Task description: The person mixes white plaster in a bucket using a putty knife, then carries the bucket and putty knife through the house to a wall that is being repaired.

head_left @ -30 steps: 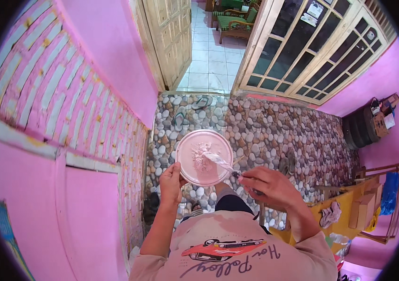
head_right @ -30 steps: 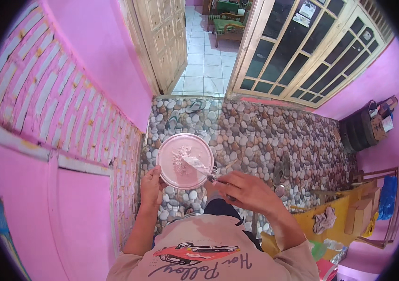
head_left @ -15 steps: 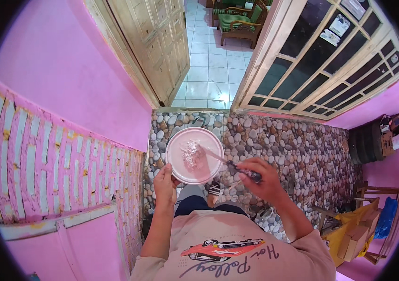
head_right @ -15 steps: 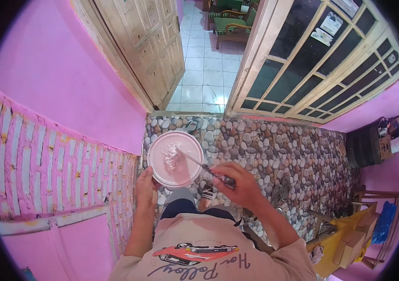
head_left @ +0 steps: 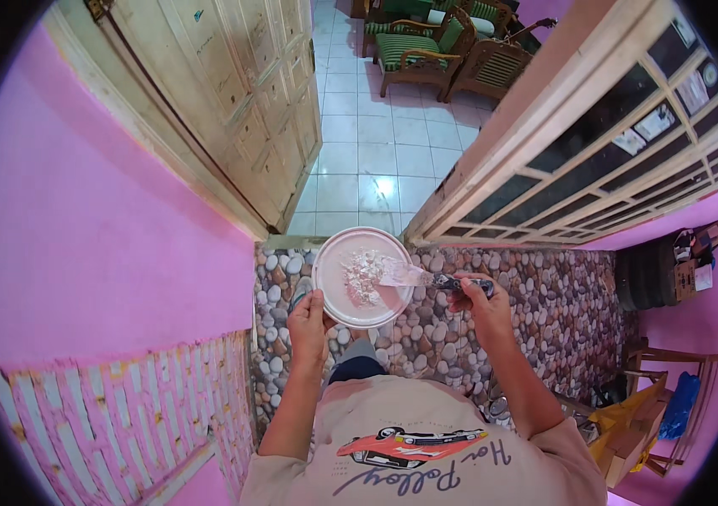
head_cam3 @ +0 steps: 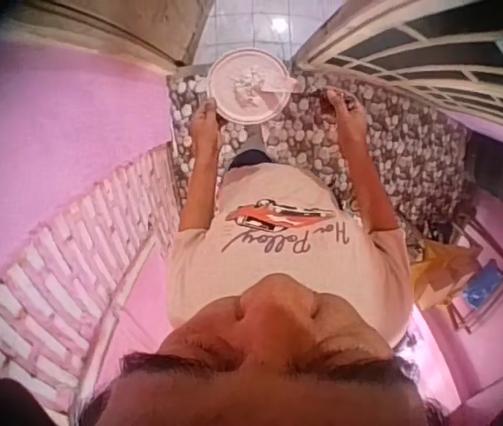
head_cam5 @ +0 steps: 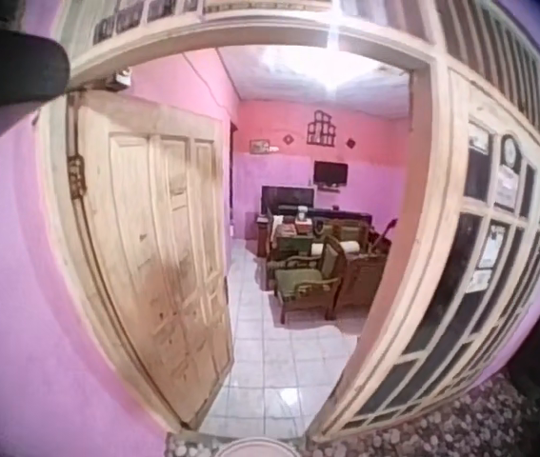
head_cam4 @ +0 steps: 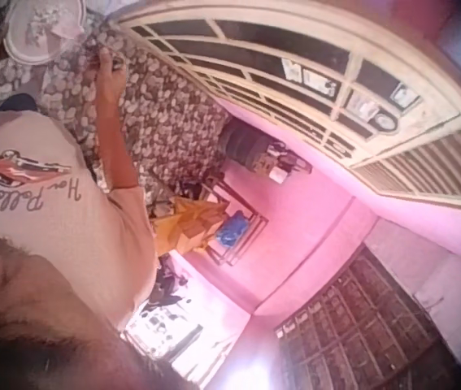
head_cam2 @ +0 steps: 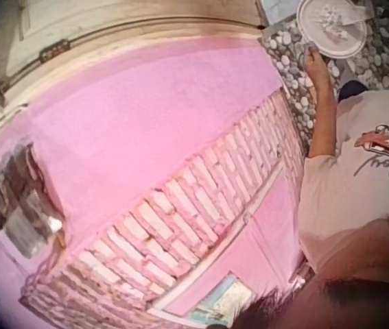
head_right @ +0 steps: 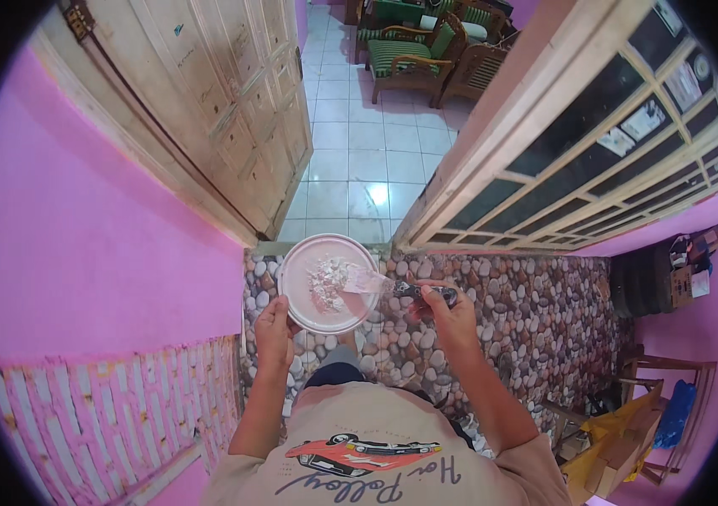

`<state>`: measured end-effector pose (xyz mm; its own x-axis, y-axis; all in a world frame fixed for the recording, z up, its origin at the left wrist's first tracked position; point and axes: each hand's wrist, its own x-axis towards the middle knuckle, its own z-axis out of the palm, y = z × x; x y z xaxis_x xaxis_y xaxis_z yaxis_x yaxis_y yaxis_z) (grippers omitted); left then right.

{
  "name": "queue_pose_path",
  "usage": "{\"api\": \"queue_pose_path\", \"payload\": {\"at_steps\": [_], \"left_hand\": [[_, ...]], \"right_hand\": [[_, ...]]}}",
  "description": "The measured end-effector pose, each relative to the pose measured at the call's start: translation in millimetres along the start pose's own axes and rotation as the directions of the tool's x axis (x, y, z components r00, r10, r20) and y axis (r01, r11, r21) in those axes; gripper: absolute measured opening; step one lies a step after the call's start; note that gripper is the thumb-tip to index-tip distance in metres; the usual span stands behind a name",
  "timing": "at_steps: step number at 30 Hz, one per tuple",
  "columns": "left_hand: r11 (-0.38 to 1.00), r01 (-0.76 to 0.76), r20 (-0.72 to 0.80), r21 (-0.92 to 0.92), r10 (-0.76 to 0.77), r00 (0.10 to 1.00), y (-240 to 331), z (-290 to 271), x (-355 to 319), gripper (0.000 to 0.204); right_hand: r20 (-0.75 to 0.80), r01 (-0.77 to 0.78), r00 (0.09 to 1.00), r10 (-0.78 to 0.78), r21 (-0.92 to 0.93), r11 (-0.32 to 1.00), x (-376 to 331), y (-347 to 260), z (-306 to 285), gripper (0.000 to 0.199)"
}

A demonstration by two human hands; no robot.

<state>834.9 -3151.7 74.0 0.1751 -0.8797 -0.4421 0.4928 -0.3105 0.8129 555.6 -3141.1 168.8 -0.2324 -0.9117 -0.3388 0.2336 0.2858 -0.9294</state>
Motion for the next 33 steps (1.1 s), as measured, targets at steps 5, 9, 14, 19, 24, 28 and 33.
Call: {"api": "queue_pose_path", "payload": {"at_steps": [5,9,14,19,24,28,33], "left_hand": [[1.0,-0.005,-0.001,0.028,0.005,1.0,33.8,21.7,64.4,0.026],[0.999,-0.018,0.036,0.048,0.016,0.999,51.3,38.5,100.1,0.027],[0.999,0.033,-0.002,0.039,-0.033,0.999,56.6,55.8,137.6,0.028],[0.999,0.036,0.022,0.026,-0.036,0.999,62.3,76.5,187.6,0.029],[0.998,0.035,-0.018,0.042,-0.034,0.999,70.8,101.3,242.5,0.029],[0.998,0.046,0.002,0.037,-0.047,0.999,93.1,132.5,289.5,0.03],[0.998,0.007,-0.001,0.059,-0.007,1.0,120.9,175.8,335.3,0.031]], "right_hand": [[0.148,0.164,0.98,-0.133,-0.214,0.963,53.2,-46.5,30.7,0.021],[0.152,0.311,0.947,-0.283,-0.204,0.928,88.3,-71.7,48.8,0.02],[0.549,0.744,0.667,-0.503,-0.527,0.412,122.6,-93.6,68.6,0.027],[0.854,0.893,0.449,-0.262,-0.434,0.117,165.9,-110.7,71.8,0.036],[0.62,0.781,0.625,-0.474,-0.503,0.371,237.9,-116.1,68.5,0.026],[0.25,0.448,0.891,-0.38,-0.34,0.827,296.8,-113.7,72.9,0.017],[0.062,0.227,0.974,-0.219,-0.166,0.96,354.5,-124.9,74.8,0.019]]}}
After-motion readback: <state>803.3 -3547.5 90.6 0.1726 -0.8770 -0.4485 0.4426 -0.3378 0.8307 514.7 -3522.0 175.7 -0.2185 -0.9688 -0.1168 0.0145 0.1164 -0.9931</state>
